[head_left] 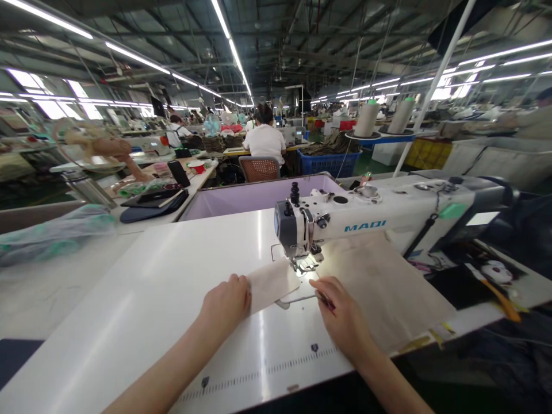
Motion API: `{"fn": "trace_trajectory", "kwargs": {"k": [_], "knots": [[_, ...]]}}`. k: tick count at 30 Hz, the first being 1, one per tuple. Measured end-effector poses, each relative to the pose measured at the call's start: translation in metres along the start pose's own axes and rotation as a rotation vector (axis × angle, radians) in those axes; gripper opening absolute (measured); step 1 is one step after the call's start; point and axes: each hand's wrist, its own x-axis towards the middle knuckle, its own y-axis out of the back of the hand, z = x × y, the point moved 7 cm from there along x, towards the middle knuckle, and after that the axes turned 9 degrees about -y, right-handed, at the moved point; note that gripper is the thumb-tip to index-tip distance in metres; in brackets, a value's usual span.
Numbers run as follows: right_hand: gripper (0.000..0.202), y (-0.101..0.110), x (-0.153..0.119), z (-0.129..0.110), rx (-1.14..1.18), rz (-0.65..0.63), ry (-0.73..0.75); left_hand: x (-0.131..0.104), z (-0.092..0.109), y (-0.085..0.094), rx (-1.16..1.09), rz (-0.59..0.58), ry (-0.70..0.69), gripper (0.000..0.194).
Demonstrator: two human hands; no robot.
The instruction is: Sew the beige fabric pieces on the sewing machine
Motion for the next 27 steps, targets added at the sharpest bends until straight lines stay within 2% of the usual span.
{"fn": "trace_trajectory", "kwargs": {"k": [4, 8, 12, 14, 17, 20, 23, 27], "knots": [[0.042, -0.012, -0.004, -0.007, -0.091, -0.157, 0.000, -0.008, 0.003, 0.000, 0.014, -0.022, -0.026, 0.028], [0.046, -0.021, 0.002, -0.017, -0.289, -0.279, -0.002, -0.016, 0.006, 0.002, 0.016, -0.015, -0.063, 0.028], [0.034, -0.031, 0.004, -0.025, -0.502, -0.405, 0.035, -0.019, 0.015, 0.004, 0.025, 0.044, -0.093, 0.025], [0.028, -0.033, 0.001, -0.028, -0.536, -0.421, 0.043, -0.017, 0.034, 0.007, 0.009, 0.143, -0.214, 0.025], [0.030, -0.034, -0.008, -0.027, -0.515, -0.435, 0.047, -0.015, 0.072, 0.007, -0.061, 0.292, -0.495, 0.035], [0.033, -0.032, -0.014, -0.024, -0.463, -0.427, 0.051, -0.010, 0.096, 0.000, -0.134, 0.336, -0.626, 0.041], [0.032, -0.030, -0.015, -0.021, -0.428, -0.400, 0.036, -0.003, 0.102, 0.000, -0.173, 0.367, -0.654, 0.041], [0.028, -0.033, -0.010, -0.020, -0.422, -0.394, 0.040, 0.002, 0.093, 0.007, -0.232, 0.376, -0.656, 0.040]]}}
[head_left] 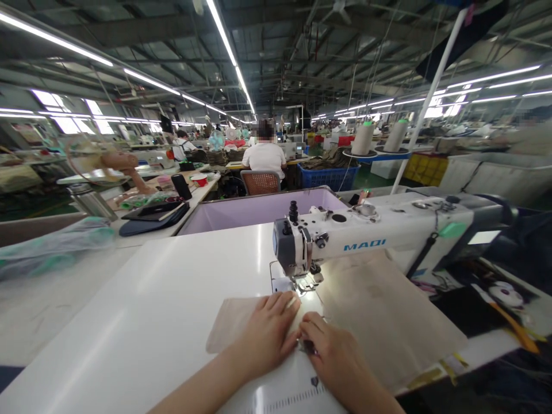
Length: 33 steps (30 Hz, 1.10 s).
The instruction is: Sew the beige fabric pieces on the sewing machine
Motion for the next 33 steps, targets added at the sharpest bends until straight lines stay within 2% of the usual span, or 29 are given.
{"fn": "trace_trajectory", "kwargs": {"k": [8, 23, 33], "knots": [[0.028, 0.001, 0.011, 0.001, 0.029, 0.035, -0.018, 0.008, -0.016, 0.001, -0.032, 0.018, 0.030, 0.042], [0.028, 0.001, 0.010, 0.004, 0.111, 0.072, -0.014, 0.009, -0.015, -0.008, -0.019, 0.064, 0.080, 0.045], [0.026, 0.002, 0.012, 0.003, 0.066, 0.087, -0.004, 0.010, -0.015, -0.007, -0.001, 0.032, 0.084, 0.048]]}}
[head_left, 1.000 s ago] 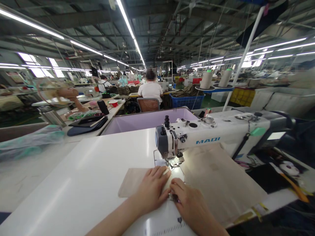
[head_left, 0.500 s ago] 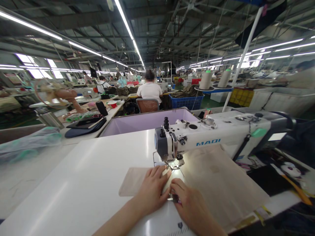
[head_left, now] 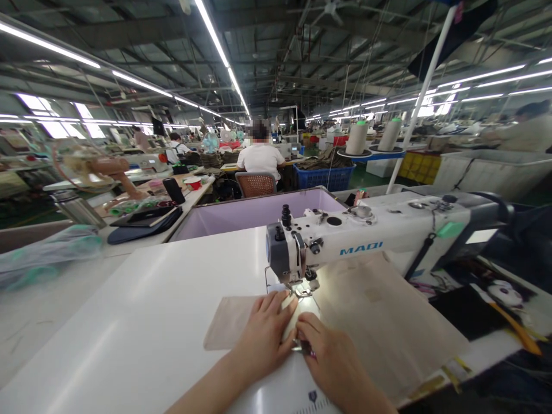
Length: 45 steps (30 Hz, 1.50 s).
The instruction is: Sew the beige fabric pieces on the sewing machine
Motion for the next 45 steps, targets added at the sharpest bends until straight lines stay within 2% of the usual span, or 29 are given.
{"fn": "trace_trajectory", "kwargs": {"k": [8, 13, 16, 18, 22, 32, 37, 45], "knots": [[0.026, 0.003, 0.002, 0.002, 0.018, -0.021, -0.006, -0.002, 0.002, -0.002, 0.058, -0.028, -0.034, 0.047], [0.037, 0.001, -0.010, 0.004, 0.056, -0.045, 0.000, -0.022, 0.024, -0.004, 0.041, -0.025, -0.143, 0.041], [0.039, -0.001, -0.013, 0.005, 0.056, -0.074, 0.008, -0.030, 0.038, 0.003, 0.008, 0.002, -0.236, 0.035], [0.039, -0.002, -0.012, 0.005, 0.046, -0.092, 0.007, -0.030, 0.040, 0.009, 0.006, 0.012, -0.251, 0.031], [0.039, 0.001, -0.003, 0.005, 0.051, -0.092, 0.008, -0.019, 0.030, 0.012, -0.029, -0.028, -0.198, 0.023], [0.037, 0.015, 0.030, 0.001, -0.036, -0.090, -0.009, 0.011, -0.009, 0.014, -0.053, -0.018, -0.140, 0.020], [0.035, 0.014, 0.028, 0.001, -0.001, -0.089, -0.019, 0.017, -0.019, 0.013, -0.041, -0.014, -0.138, 0.021], [0.044, 0.003, 0.018, 0.004, 0.006, -0.096, -0.076, 0.008, -0.020, 0.008, -0.051, 0.055, -0.157, 0.031]]}}
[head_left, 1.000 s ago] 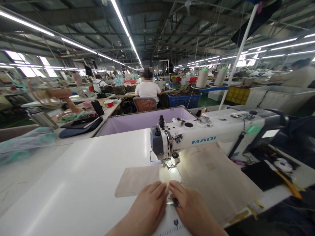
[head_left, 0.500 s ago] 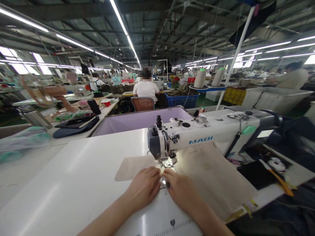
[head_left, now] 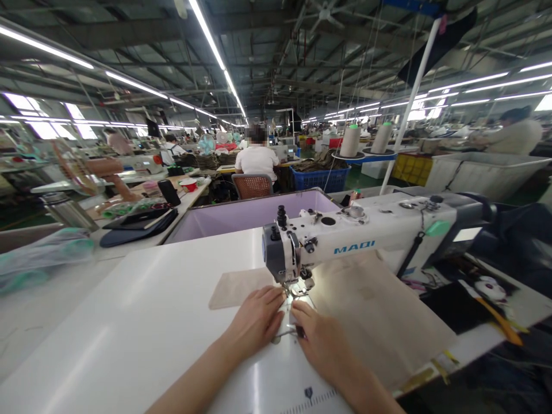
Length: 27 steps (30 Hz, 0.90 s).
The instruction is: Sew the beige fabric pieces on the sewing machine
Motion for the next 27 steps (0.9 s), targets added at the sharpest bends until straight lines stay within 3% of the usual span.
{"fn": "trace_trajectory", "kwargs": {"k": [14, 20, 27], "knots": [[0.048, 0.004, -0.002, 0.000, 0.058, 0.017, 0.012, 0.003, 0.001, 0.003, 0.011, -0.040, 0.046, 0.030], [0.049, 0.008, -0.013, 0.001, 0.118, 0.048, 0.020, -0.005, 0.030, 0.002, -0.067, -0.085, 0.085, 0.019], [0.047, 0.000, -0.024, 0.001, 0.056, -0.016, 0.025, -0.014, 0.042, 0.002, -0.089, -0.033, 0.029, 0.037]]}}
